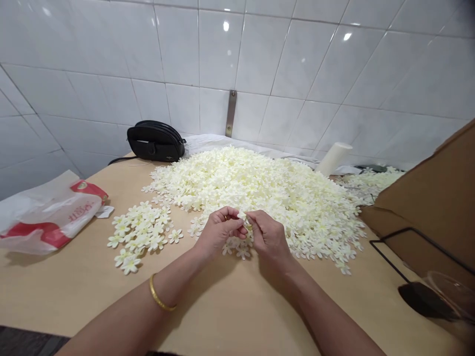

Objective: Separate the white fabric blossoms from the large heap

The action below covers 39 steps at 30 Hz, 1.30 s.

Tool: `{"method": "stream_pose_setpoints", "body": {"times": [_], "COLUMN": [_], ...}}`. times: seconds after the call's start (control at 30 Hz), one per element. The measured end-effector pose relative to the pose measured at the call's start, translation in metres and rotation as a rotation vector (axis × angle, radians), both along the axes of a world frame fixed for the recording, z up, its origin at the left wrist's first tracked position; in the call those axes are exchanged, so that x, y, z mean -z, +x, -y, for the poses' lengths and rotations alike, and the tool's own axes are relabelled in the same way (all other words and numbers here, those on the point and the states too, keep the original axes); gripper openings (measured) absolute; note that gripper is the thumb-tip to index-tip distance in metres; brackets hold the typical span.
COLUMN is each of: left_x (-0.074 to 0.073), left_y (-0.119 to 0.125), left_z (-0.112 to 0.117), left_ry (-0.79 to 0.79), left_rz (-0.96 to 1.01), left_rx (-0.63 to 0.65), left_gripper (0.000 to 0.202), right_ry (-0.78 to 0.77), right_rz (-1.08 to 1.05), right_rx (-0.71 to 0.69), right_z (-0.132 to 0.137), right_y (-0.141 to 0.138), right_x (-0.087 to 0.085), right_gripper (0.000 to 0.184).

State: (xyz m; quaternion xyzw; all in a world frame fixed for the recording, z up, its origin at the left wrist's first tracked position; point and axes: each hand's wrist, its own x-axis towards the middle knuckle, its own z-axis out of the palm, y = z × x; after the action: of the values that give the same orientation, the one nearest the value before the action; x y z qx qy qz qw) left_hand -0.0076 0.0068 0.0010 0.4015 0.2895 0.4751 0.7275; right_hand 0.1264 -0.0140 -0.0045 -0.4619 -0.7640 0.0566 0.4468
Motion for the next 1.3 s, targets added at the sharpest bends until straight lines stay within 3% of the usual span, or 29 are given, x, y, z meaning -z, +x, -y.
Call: {"method": "stream_pose_setpoints", "body": {"times": [0.27,0.5,0.63,0.97,1.13,1.3], "left_x": [0.000,0.000,0.000,0.000,0.000,0.003], "left_y": [-0.001,-0.001,0.000,0.000,0.000,0.001], "left_z": [0.003,0.003,0.004,0.002,0.003,0.000], "left_ry": [0.040,0.046,0.033,-0.025,-0.057,-0.081], "left_rz": [-0.024,-0.115,-0.159,-0.126,-0.143,-0.143], "left_rx": [0.043,0.026,0.018,0.019,0.012,0.043], "left_gripper": [0.015,0.019,0.022,0.017,0.018,0.015], "right_ry": [-0.011,-0.046,-0.151,-0.479,-0.327,-0.198], "right_rz": [-0.010,-0.019,-0.052,-0.454,-0.285,-0.112], "right_rx": [0.061,0.016,0.012,-0.071,-0.048,-0.101], "right_z": [0.003,0.001,0.000,0.000,0.001,-0.002], "right_y": [0.000,0.002,0.004,0.008,0.008,0.008], "right_x": [-0.001,0.003,0.003,-0.006,-0.005,0.003], "right_gripper": [0.020,0.019,0.017,0.015,0.010,0.019]}}
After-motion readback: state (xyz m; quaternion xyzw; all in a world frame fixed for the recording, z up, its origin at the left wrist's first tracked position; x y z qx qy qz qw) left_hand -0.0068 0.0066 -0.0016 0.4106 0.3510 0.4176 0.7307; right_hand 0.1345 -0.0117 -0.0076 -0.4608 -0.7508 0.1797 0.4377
